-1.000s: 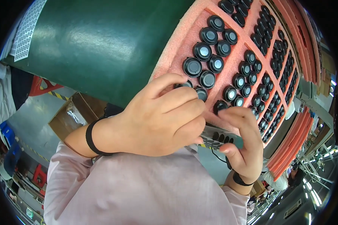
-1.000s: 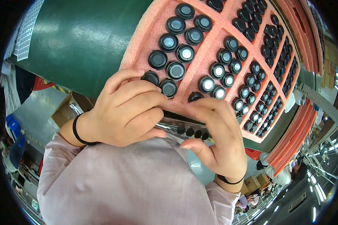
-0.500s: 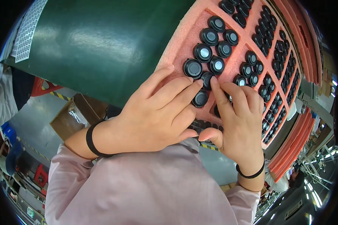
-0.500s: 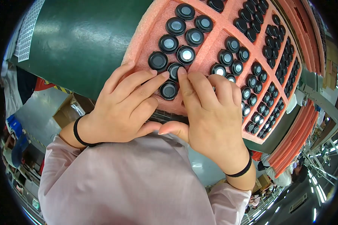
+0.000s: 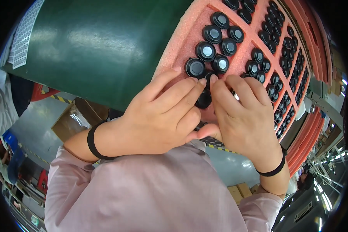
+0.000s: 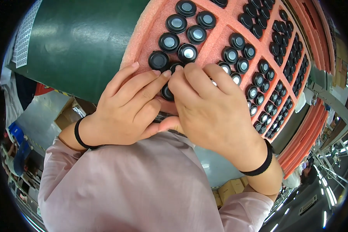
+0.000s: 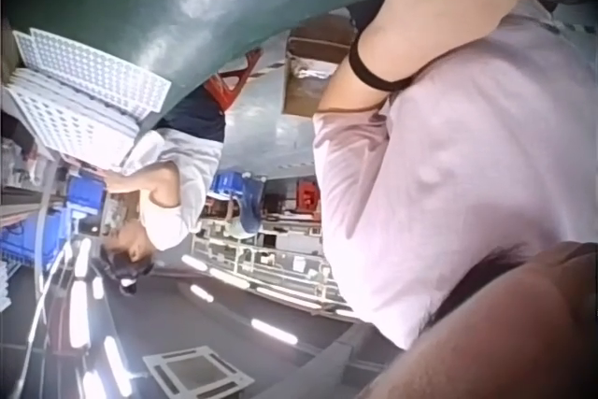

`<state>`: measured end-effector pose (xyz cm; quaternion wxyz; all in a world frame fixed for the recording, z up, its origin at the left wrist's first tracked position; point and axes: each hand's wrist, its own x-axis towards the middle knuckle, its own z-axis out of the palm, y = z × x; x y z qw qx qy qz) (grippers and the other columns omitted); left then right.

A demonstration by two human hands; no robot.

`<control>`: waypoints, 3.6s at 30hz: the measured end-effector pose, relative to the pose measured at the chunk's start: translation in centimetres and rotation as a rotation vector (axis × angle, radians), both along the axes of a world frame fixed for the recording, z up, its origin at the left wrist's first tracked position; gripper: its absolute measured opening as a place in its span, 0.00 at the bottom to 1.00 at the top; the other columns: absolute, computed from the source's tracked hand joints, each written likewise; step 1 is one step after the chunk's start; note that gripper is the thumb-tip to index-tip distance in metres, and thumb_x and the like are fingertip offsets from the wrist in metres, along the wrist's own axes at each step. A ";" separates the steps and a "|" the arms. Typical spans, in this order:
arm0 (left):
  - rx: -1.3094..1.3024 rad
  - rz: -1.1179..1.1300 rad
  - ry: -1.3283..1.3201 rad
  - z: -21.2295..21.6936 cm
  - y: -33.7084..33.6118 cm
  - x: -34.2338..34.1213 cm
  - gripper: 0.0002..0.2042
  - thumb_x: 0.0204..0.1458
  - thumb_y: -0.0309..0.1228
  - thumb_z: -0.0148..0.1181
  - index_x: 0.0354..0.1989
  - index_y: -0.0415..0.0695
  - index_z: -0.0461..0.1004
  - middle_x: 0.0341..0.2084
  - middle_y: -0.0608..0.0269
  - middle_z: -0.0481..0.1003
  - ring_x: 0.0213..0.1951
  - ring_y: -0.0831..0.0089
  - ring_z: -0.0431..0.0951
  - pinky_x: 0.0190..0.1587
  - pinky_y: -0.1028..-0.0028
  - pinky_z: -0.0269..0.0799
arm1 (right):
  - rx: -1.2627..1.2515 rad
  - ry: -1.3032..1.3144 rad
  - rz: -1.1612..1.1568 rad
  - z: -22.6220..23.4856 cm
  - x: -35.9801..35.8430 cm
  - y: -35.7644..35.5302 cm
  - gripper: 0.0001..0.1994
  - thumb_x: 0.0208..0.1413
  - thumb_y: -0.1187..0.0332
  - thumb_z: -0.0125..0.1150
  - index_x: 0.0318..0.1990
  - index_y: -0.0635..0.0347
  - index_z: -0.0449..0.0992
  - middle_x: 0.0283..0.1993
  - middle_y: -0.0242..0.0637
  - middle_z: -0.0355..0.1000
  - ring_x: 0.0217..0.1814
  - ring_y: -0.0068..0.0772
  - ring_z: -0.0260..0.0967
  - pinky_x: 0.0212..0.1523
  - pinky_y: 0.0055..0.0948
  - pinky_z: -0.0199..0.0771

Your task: The person peels small circular stickers from a sheet and presses them onto the center of round black components held in a foam tray. After applying several stickers, the person picks up a component, presses it against the sticker sheet, and returns it to the tray.

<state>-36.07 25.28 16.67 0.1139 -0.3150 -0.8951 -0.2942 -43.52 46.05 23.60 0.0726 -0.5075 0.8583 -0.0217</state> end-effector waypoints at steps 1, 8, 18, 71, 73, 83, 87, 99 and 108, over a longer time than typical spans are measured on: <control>0.003 0.003 0.002 -0.1 0.0 0.0 0.21 0.55 0.50 0.59 0.31 0.41 0.70 0.57 0.44 0.76 0.56 0.53 0.75 0.65 0.48 0.65 | -0.017 -0.025 -0.002 0.1 -0.2 0.0 0.35 0.57 0.39 0.53 0.49 0.68 0.79 0.53 0.36 0.72 0.55 0.40 0.66 0.54 0.40 0.65; 0.028 -0.015 0.004 0.6 -0.3 0.0 0.22 0.55 0.51 0.60 0.33 0.41 0.70 0.55 0.46 0.76 0.55 0.51 0.75 0.64 0.43 0.63 | -0.234 -0.141 -0.227 -0.3 1.1 1.8 0.23 0.56 0.54 0.65 0.50 0.66 0.79 0.53 0.40 0.73 0.54 0.45 0.68 0.55 0.42 0.67; 0.135 -0.094 0.011 2.5 -0.2 0.8 0.21 0.54 0.50 0.63 0.37 0.40 0.75 0.49 0.50 0.78 0.45 0.55 0.78 0.52 0.53 0.71 | -0.480 -0.486 -0.444 0.9 7.3 3.6 0.22 0.45 0.66 0.77 0.47 0.65 0.79 0.42 0.42 0.77 0.44 0.47 0.73 0.47 0.39 0.72; 0.056 -0.229 -0.038 2.4 3.5 -0.6 0.17 0.49 0.42 0.67 0.39 0.41 0.79 0.26 0.66 0.71 0.26 0.69 0.74 0.32 0.70 0.67 | -0.392 -0.185 -0.424 1.9 7.1 4.9 0.12 0.43 0.76 0.70 0.34 0.60 0.73 0.37 0.38 0.70 0.41 0.47 0.67 0.42 0.42 0.66; 0.052 -0.192 -0.063 2.3 3.4 -0.9 0.18 0.49 0.44 0.66 0.39 0.42 0.79 0.28 0.65 0.72 0.29 0.67 0.75 0.34 0.68 0.68 | -0.442 -0.273 -0.390 2.3 6.4 5.4 0.12 0.43 0.76 0.70 0.34 0.61 0.73 0.37 0.38 0.69 0.40 0.46 0.66 0.43 0.41 0.65; 0.073 -0.197 -0.049 1.6 4.4 -1.5 0.19 0.37 0.46 0.72 0.32 0.46 0.77 0.44 0.60 0.76 0.52 0.61 0.74 0.62 0.51 0.66 | -0.415 -0.530 -0.560 0.3 -0.1 5.8 0.07 0.54 0.78 0.65 0.37 0.64 0.72 0.37 0.33 0.64 0.38 0.29 0.63 0.40 0.27 0.63; 0.047 -0.202 -0.048 0.9 4.6 -1.5 0.20 0.43 0.51 0.67 0.31 0.45 0.75 0.55 0.59 0.76 0.59 0.57 0.73 0.67 0.41 0.59 | -0.386 -0.545 -0.568 -0.8 -0.8 5.7 0.05 0.58 0.78 0.62 0.38 0.64 0.72 0.37 0.31 0.64 0.37 0.25 0.61 0.38 0.24 0.61; 0.061 -0.217 -0.095 0.8 4.5 -1.5 0.21 0.39 0.49 0.70 0.31 0.46 0.75 0.55 0.59 0.76 0.63 0.58 0.72 0.68 0.38 0.56 | -0.345 -0.515 -0.566 -1.2 -0.9 5.5 0.04 0.59 0.78 0.61 0.38 0.65 0.72 0.36 0.32 0.63 0.37 0.26 0.61 0.36 0.25 0.61; 0.054 -0.221 -0.102 0.8 4.6 -1.6 0.21 0.37 0.49 0.71 0.31 0.46 0.75 0.56 0.59 0.76 0.63 0.57 0.72 0.69 0.38 0.56 | -0.330 -0.487 -0.548 -1.3 -0.9 5.5 0.04 0.58 0.79 0.61 0.37 0.66 0.72 0.35 0.33 0.63 0.37 0.28 0.61 0.36 0.26 0.61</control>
